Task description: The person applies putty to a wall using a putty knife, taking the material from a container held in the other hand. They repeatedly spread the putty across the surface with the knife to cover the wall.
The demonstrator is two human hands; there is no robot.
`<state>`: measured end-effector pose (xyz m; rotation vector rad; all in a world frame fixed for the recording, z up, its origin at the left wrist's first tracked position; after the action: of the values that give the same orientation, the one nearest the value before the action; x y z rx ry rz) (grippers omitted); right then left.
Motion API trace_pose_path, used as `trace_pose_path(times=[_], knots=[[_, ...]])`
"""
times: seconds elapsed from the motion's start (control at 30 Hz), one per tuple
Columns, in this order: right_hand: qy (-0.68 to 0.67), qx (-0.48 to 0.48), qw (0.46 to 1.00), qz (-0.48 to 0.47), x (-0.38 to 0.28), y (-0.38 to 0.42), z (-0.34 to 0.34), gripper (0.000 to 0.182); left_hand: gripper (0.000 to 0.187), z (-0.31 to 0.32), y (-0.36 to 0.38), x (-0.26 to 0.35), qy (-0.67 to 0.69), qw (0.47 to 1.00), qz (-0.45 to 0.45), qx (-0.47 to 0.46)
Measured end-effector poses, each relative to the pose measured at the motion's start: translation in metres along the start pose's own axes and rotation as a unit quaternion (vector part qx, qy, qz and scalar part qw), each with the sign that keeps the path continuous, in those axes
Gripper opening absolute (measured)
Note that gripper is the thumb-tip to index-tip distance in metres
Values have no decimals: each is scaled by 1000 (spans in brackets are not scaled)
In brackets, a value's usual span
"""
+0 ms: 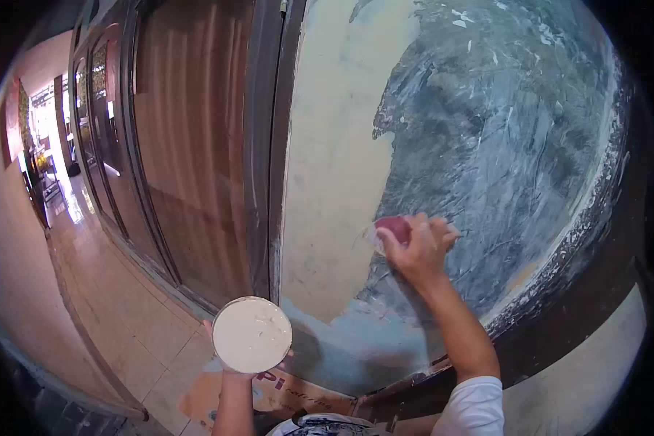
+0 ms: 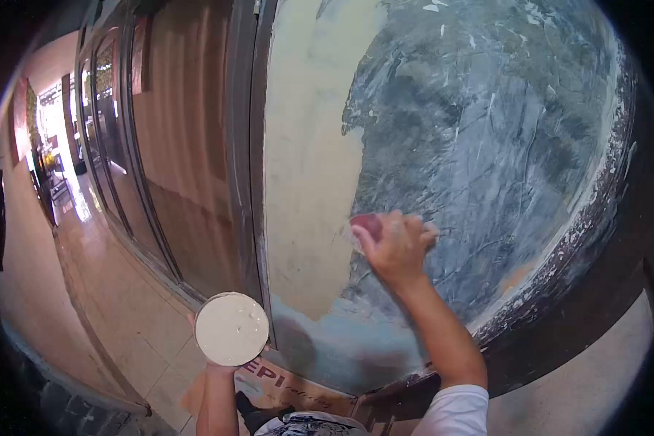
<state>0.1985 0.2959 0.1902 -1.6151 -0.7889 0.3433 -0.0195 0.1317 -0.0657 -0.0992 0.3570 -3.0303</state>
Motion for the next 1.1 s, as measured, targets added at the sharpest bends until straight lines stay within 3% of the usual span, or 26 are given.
trace_pose_path(times=[0.03, 0.1, 0.13, 0.2, 0.3, 0.33, 0.4, 0.43, 0.5, 0.53, 0.6, 0.67, 0.7, 0.77, 0.83, 0.9, 0.93, 1.0, 1.07, 1.1], knots=[[0, -3, 1000, 0, 5, 3, 1, 29, 117, 2, 1, -2, 43, 999, -15, -28], [-21, 100, 995, -2, 12, 12, -15, 32, 122, 4, 4, -5, 87, 994, -27, -55], [-28, -161, 986, 33, -8, 23, 9, 32, 122, 2, 2, -5, 72, 996, -26, -48], [-64, -135, 975, -165, -44, 110, 36, 27, 121, 16, 0, -9, 98, 994, -3, -50], [-22, -79, 968, -239, -47, 125, 49, 27, 121, 13, -2, -12, 113, 993, -14, -31], [-29, -193, 975, -108, -31, 79, 47, 31, 121, 14, -4, -11, 110, 993, -16, -31], [2, -8, 999, 33, 5, 10, -4, 32, 120, 10, -6, -11, 99, 995, -7, -9], [4, -11, 999, 35, 11, 4, -6, 32, 120, 8, -5, -12, 101, 995, -9, -6], [-49, 177, 980, 79, 30, 0, -45, 31, 119, 10, -6, -14, 88, 995, -38, -38], [-57, 16, 995, 76, 19, 11, -19, 29, 118, 5, -5, -15, 64, 996, -49, -26], [-70, -123, 989, -41, -23, 67, 21, 27, 117, -1, -3, -13, 28, 999, -35, -14], [-59, -124, 964, -230, -54, 133, 45, 24, 115, -4, -4, -13, -3, 1000, -23, -17], [-59, -121, 964, -230, -56, 123, 44, 24, 115, -3, -4, -12, -5, 1000, -22, -18], [3, -212, 971, -115, -34, 70, 57, 28, 115, -1, -6, -10, -20, 1000, -13, -18], [14, 47, 998, -35, -1, -7, -5, 33, 114, -2, -6, -6, 7, 1000, 7, -2], [11, 185, 980, 66, 35, -36, -42, 36, 115, 6, -5, -8, 32, 998, -16, -59], [11, 184, 981, 66, 34, -29, -41, 36, 115, 3, -3, -8, 33, 998, -16, -44], [-1, 111, 994, 21, 15, -6, -21, 32, 115, -1, -1, -7, 26, 998, -20, -48], [-63, -201, 977, -19, -29, 45, 35, 28, 116, -2, 3, -7, 20, 998, -23, -53], [-66, -148, 978, -132, -48, 81, 40, 27, 116, -1, 5, -6, 29, 998, -22, -51]])
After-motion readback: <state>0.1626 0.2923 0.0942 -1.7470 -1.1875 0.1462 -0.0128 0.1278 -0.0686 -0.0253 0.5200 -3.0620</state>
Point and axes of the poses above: each hand's wrist, its own y-axis away from the middle knuckle, its own z-axis out of the palm, x = y × z, the point moved 10 cm from there along -y, towards the middle knuckle, and after that the axes turned 5 degrees about x, right-handed, at the moved point
